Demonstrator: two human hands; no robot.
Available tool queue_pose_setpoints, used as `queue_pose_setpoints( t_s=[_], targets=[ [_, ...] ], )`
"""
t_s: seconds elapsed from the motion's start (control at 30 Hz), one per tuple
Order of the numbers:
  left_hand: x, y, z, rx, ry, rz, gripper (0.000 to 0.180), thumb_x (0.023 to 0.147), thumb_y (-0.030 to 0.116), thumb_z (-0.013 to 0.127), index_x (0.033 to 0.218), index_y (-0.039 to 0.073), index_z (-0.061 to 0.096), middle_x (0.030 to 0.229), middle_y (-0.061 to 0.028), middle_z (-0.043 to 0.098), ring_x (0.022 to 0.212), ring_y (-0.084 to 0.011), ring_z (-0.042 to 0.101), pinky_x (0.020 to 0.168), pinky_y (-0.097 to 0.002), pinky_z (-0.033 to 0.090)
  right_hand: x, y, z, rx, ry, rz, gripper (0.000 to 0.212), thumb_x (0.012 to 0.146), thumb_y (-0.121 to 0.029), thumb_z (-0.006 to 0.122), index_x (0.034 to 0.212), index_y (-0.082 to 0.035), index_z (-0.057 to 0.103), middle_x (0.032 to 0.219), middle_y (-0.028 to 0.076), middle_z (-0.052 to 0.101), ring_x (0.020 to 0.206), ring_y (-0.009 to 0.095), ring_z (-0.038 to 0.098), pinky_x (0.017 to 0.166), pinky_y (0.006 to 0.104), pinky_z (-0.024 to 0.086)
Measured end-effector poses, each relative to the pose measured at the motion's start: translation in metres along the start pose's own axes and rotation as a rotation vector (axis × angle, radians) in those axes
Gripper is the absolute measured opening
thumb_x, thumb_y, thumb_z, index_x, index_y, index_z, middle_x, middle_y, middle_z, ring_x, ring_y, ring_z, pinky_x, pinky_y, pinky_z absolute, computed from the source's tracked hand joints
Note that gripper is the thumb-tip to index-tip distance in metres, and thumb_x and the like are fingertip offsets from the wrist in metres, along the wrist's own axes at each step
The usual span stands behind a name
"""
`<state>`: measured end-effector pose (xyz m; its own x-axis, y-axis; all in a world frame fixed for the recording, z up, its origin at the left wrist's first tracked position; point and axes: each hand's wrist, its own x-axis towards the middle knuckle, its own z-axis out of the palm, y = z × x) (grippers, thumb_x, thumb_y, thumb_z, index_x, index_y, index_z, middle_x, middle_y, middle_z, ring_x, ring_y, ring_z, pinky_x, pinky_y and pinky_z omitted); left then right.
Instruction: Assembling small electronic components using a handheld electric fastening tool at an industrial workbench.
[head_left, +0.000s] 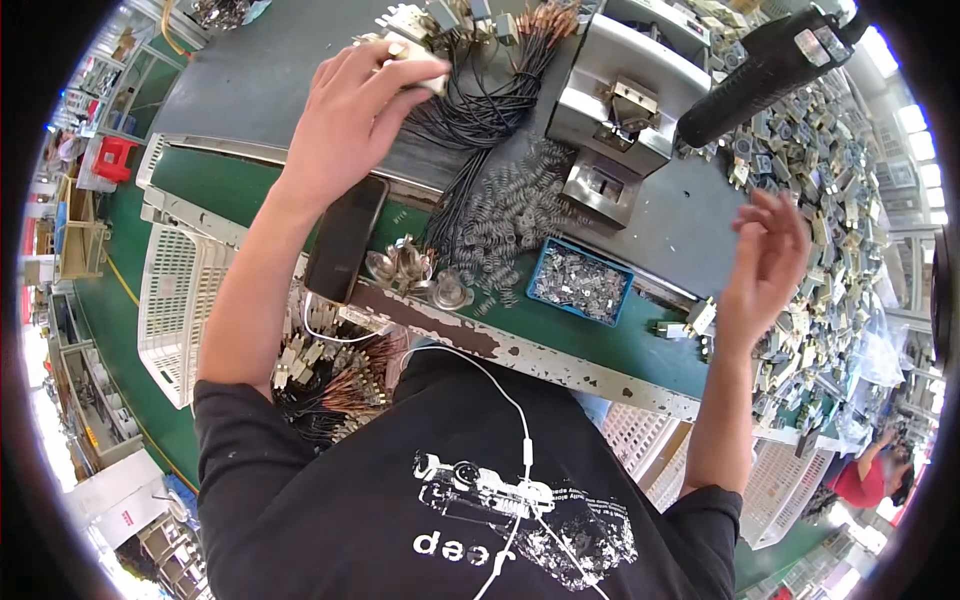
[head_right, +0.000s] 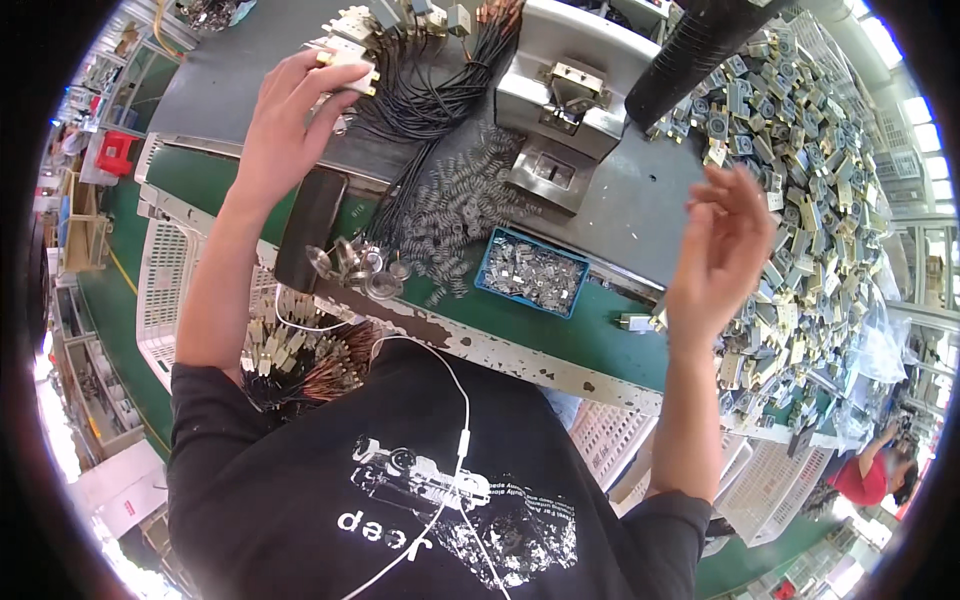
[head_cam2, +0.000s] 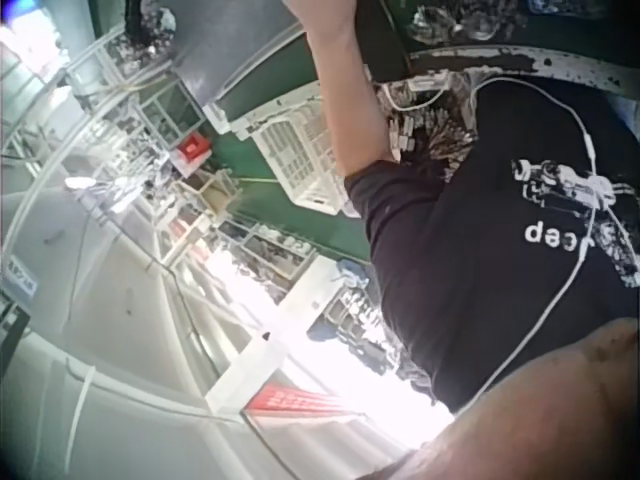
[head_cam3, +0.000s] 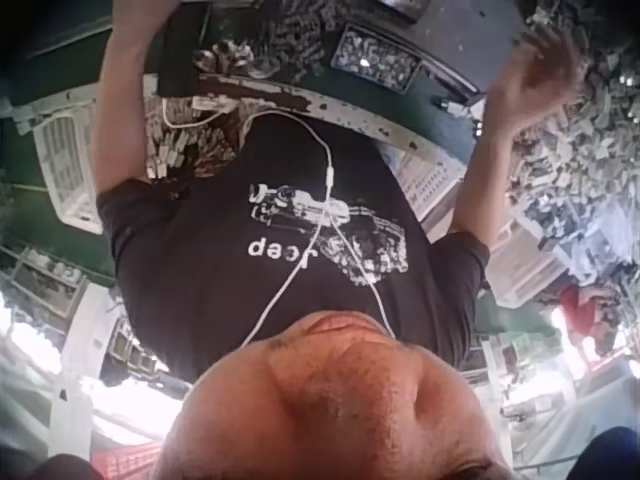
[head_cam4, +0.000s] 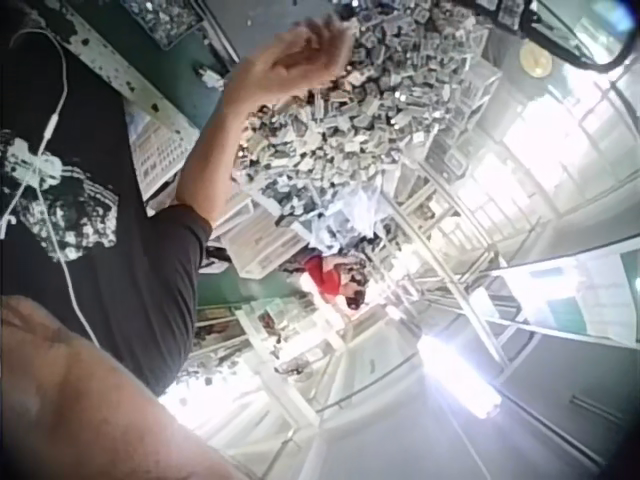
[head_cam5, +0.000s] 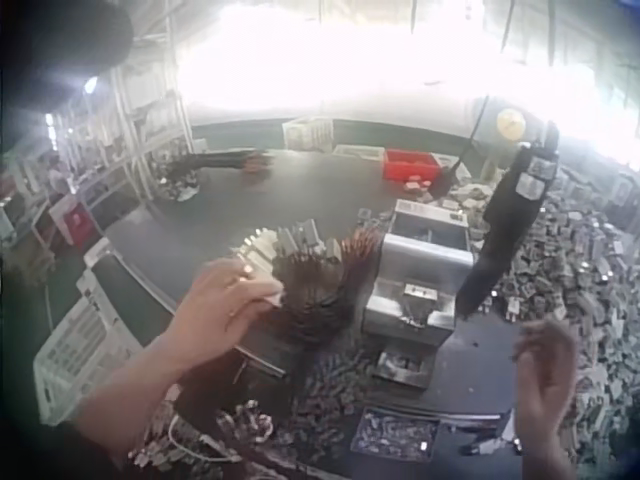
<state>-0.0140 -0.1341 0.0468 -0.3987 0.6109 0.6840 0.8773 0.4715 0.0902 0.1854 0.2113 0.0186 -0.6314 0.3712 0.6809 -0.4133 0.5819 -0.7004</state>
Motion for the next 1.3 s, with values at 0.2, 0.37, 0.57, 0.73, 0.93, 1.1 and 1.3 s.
queue_pose_setpoints(
  t_s=[0.2,0.37,0.57,0.73,0.93,1.1,1.3],
  targets=[
    [0.025,-0.014,0.002,0.189,-0.032,0.155,0.029,0.083,0.015,0.076,0.112,0.021,0.071,0.115,-0.0033,0.063,0.109,-0.0258,0.059,0.094,-0.0404,0.042,-0.017,-0.033,0.064,-0.009,-0.656,0.012,0.045,0.086,0.014,0.054,0.128,-0.002,0.061,0.128,0.014,0.065,0.103,0.023,0.066,0.093,0.0354,0.052],
    [0.074,-0.031,0.056,0.157,0.113,0.342,0.019,0.082,0.016,0.071,0.1,0.012,0.071,0.115,-0.0105,0.065,0.118,-0.0299,0.058,0.105,-0.0491,0.042,-0.038,-0.067,0.123,0.267,-1.025,-0.093,0.057,0.08,0.007,0.059,0.137,-0.005,0.058,0.141,0.02,0.057,0.115,0.035,0.064,0.094,0.0421,0.052],
    [0.064,-0.011,0.044,0.146,-0.007,0.221,0.019,0.084,0.021,0.068,0.099,0.011,0.071,0.117,-0.0115,0.067,0.121,-0.0343,0.056,0.103,-0.0502,0.043,-0.049,-0.07,0.125,0.326,-1.069,-0.001,0.067,0.08,0.009,0.058,0.145,-0.006,0.051,0.146,0.024,0.05,0.119,0.04,0.061,0.095,0.0436,0.052],
    [-0.035,0.003,0.0,0.015,-0.637,-0.216,0.022,0.083,0.023,0.074,0.096,0.009,0.063,0.091,-0.0083,0.066,0.089,-0.0318,0.064,0.081,-0.0429,0.05,-0.052,-0.065,0.082,0.261,-1.003,0.09,0.069,0.077,0.013,0.057,0.144,-0.006,0.052,0.143,0.025,0.053,0.119,0.04,0.062,0.096,0.0415,0.052],
    [-0.085,0.014,0.001,0.014,-0.866,-0.227,0.023,0.077,0.02,0.076,0.093,0.009,0.064,0.092,-0.0071,0.066,0.097,-0.0276,0.063,0.087,-0.04,0.047,-0.019,-0.044,-0.002,-0.018,-0.457,-0.035,0.044,0.092,0.006,0.052,0.135,0.0,0.056,0.133,0.02,0.062,0.11,0.031,0.065,0.096,0.0429,0.053],
    [-0.062,0.003,-0.012,-0.272,-0.753,-0.483,0.019,0.087,0.007,0.069,0.105,0.003,0.066,0.094,-0.0111,0.064,0.087,-0.0278,0.063,0.079,-0.0366,0.052,0.01,-0.002,-0.105,-0.704,-0.04,0.446,0.03,0.098,-0.012,0.059,0.126,-0.001,0.064,0.117,0.014,0.068,0.101,0.021,0.065,0.091,0.0348,0.051],
    [-0.026,0.013,-0.002,-0.33,-0.548,-0.436,0.019,0.087,0.001,0.07,0.106,0.002,0.065,0.099,-0.0081,0.064,0.084,-0.0212,0.063,0.076,-0.0312,0.052,-0.005,0.029,-0.126,-1.218,-0.507,0.291,0.032,0.085,-0.007,0.068,0.116,-0.009,0.068,0.111,0.01,0.068,0.11,0.031,0.059,0.099,0.041,0.045]
  ],
)
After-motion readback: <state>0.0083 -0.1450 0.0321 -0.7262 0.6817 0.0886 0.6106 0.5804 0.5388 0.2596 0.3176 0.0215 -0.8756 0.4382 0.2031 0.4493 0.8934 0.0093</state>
